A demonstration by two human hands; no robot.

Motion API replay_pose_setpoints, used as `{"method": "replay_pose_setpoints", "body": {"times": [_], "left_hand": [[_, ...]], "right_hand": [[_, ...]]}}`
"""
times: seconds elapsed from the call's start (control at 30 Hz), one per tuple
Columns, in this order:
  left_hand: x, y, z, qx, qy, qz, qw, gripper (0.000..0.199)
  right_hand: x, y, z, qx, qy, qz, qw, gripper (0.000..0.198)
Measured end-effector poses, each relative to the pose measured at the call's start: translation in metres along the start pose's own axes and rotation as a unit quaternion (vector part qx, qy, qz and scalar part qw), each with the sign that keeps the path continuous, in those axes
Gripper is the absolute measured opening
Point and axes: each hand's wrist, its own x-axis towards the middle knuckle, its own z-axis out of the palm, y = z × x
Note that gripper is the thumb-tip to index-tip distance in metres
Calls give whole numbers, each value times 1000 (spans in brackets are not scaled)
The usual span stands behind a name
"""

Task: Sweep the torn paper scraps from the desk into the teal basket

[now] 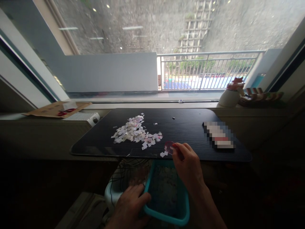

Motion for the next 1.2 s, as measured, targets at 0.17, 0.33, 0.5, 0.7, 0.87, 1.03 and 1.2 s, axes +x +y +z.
{"method": "replay_pose_setpoints", "body": {"times": [0.17, 0.33, 0.5, 0.7, 0.87, 1.03, 1.2], "left_hand": [[-1, 1, -2, -1, -8, -8, 1000, 18], [-1, -1, 0, -5, -4, 1, 1000, 19], [-1, 0, 1, -1, 11, -2, 1000, 17], [0, 0, 1, -6, 0, -1, 1000, 17], [-1, 0, 1, -8, 1, 2, 1000, 18], [-1, 1, 1, -5, 13, -4, 1000, 16], [-1, 1, 2, -4, 28, 1, 1000, 17]], "right_hand": [[8, -5, 11, -16, -15, -12, 1000, 21], [11, -5, 14, 19, -16, -19, 1000, 22], [2, 3, 6, 18, -17, 1, 1000, 20], [5, 2, 6, 24, -3, -1, 1000, 20], [6, 1, 6, 22, -24, 15, 999, 19], [5, 4, -1, 4, 2, 20, 1000, 19], [8, -2, 3, -36, 2, 7, 999, 20]]}}
